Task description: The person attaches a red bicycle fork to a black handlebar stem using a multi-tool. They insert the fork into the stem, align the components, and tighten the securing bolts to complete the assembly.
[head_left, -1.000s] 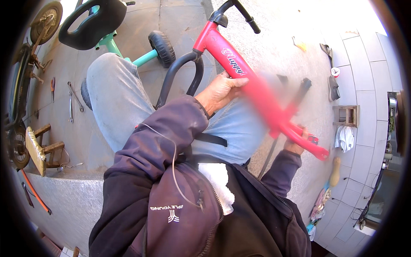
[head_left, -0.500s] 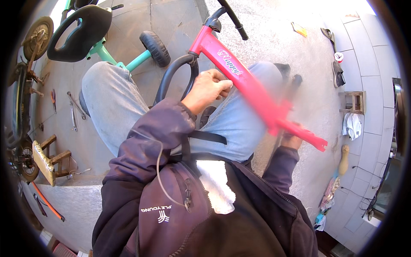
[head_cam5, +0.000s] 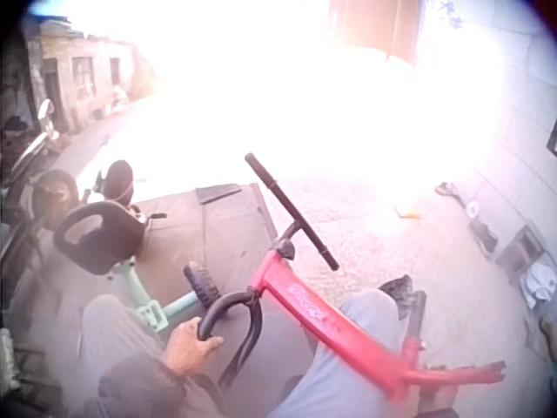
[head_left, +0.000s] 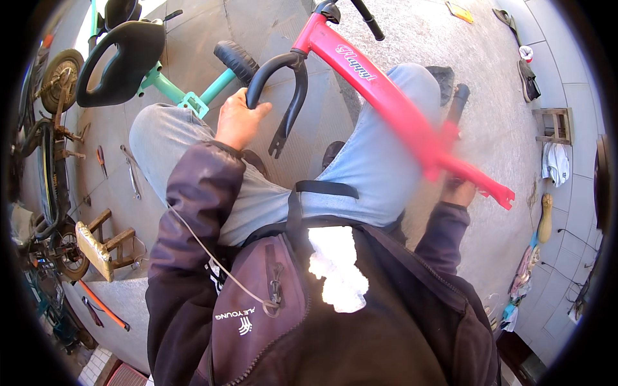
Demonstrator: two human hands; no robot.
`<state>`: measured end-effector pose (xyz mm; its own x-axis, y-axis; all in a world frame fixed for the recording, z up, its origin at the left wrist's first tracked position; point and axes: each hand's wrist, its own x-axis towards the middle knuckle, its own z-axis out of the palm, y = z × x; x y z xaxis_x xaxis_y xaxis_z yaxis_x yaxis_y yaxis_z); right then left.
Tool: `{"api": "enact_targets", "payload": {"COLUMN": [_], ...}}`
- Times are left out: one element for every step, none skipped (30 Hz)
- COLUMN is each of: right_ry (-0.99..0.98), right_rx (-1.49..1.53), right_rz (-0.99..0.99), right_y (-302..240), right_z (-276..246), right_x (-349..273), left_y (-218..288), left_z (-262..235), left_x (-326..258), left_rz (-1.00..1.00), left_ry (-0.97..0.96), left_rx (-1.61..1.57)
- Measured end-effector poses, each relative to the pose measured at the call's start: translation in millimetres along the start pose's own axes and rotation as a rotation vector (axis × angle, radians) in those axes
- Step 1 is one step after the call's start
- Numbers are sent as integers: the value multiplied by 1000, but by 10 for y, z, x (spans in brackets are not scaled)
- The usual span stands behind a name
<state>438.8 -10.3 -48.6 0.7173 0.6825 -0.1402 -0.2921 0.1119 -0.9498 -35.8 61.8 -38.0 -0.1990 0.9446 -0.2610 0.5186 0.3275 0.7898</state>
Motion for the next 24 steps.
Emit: {"api": "enact_targets", "payload": {"right_ry": [30, 41, 54, 68, 33, 35, 28, 15, 7, -3, -5, -6, -5, -6, -7, -12, -8, -5, 3, -11, -28, -36, -43, -42], "right_rx": [3, 6, 9, 13, 38, -49, -80, -109, -145, -145, -111, -77, -44, 18, 91, 33, 17, -1, 21, -15, -50, -66, -84, -84], "right_rz": [-36, -39, -39, -39, 0, -30, -42, -57, -66, -67, -50, -34, -19, 31, 73, 56, 51, 50, 69, 62, 50, 35, 22, 6], "right_y": [4, -11, -19, -7, 10, 45, 84, 91, 96, 93, 101, 104, 96, 88, 90, 171, 188, 193, 178, 190, 192, 200, 199, 189], "right_z": [13, 17, 39, 52, -17, -86, -150, -132, -138, -149, -129, -112, -103, -84, -39, -123, -127, -98, -64, -99, -134, -158, -172, -153], "right_x": [-44, -74, -112, -133, -86, -25, 33, 76, 80, 71, 66, 67, 70, 60, 74, 111, 113, 80, 49, 44, 63, 73, 73, 46], "left_y": [-89, -11, 87, 127, 142, 144, 170, 163, 160, 170, 219, 253, 284, 333, 392, 288, 255, 243, 264, 364, 394, 430, 454, 462], "left_z": [-35, -97, -188, -226, -247, -239, -213, -201, -193, -205, -240, -263, -250, -237, -250, -222, -228, -206, -185, -120, -54, 6, 70, 122], "left_x": [143, 163, 157, 146, 123, 74, 31, 22, 4, -46, -86, -133, -191, -249, -254, -241, -228, -238, -246, -322, -347, -387, -438, -457], "left_rz": [-29, -77, -126, -138, -152, -177, -165, -173, -181, -194, -199, -203, -175, -141, -94, -25, 13, 34, 55, 104, 98, 94, 86, 90], "left_ry": [-117, -200, -283, -314, -349, -385, -356, -348, -339, -334, -328, -322, -274, -223, -169, -134, -82, -45, -8, 93, 125, 159, 188, 185], "left_rx": [-204, -294, -380, -419, -458, -500, -522, -533, -544, -544, -542, -540, -482, -422, -361, -309, -193, -142, -92, -2, 114, 175, 234, 269]}}
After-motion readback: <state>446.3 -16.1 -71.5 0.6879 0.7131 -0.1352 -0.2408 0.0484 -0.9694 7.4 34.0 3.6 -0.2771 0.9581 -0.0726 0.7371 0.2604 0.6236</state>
